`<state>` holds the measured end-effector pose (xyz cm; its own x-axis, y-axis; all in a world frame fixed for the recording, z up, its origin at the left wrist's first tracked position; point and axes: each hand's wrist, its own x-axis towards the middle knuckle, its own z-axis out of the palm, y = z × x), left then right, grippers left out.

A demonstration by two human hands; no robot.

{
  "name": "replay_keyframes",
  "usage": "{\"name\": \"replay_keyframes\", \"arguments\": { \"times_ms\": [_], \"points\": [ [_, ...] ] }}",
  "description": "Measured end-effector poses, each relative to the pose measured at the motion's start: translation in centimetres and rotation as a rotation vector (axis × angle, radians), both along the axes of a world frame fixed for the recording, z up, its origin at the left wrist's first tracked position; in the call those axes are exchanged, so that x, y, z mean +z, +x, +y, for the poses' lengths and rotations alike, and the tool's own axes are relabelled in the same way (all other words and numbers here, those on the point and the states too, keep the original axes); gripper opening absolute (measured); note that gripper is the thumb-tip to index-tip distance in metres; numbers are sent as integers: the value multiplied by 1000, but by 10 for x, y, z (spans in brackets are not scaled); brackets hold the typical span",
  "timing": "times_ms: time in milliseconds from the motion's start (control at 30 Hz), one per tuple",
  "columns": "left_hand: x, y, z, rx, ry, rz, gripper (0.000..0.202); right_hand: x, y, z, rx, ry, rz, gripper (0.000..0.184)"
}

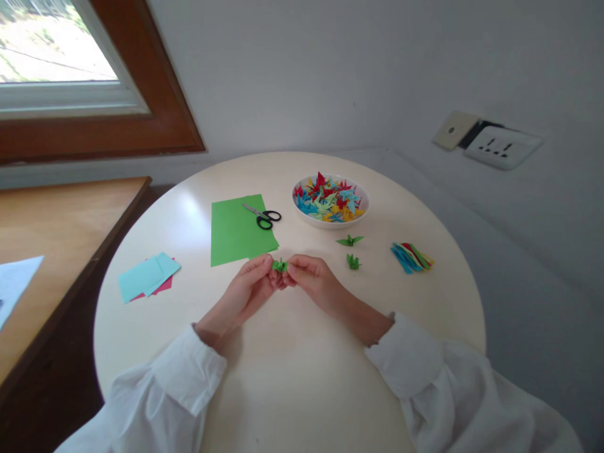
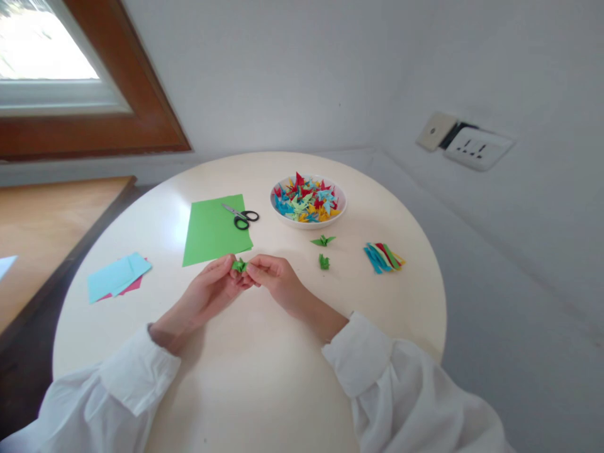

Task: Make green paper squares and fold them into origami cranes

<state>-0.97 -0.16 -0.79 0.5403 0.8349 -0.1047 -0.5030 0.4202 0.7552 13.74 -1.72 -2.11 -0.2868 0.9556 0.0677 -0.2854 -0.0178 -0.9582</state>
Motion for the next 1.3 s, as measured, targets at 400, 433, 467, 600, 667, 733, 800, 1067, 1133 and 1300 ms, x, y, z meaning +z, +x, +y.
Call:
{"name": "replay_keyframes", "arguments": {
  "times_ms": [400,433,467,600,667,733,800,1067,1133,1300],
  "points": [
    [-2,-3,2,-92,-1,-104,20,5,-2,-2,26,-53,108,33],
    [-2,-3,2,-100,0,-104,21,5,-2,-2,22,-57,106,34],
    [-2,-3,3,-107,3,-101,21,5,-2,-2,19,-62,104,35],
    [-2,-4,5,-138,30,-82,21,6,-2,-1,20,-67,108,38],
    [-1,-4,6,-151,39,-73,21,6,-1,-1,22,-68,102,38],
    [-1,-5,7,-152,41,-67,22,7,0,-1,22,-66,95,38],
    [-1,-5,7,-151,44,-67,23,9,0,-2,21,-62,93,37],
    [-4,-7,10,-150,36,-55,21,10,7,-4,-86,-73,91,34],
    [-3,-8,11,-140,48,-49,23,12,10,-4,-148,-59,104,31],
    [-2,-6,12,-97,-6,-73,22,20,23,-7,-343,40,103,22]
  ]
}}
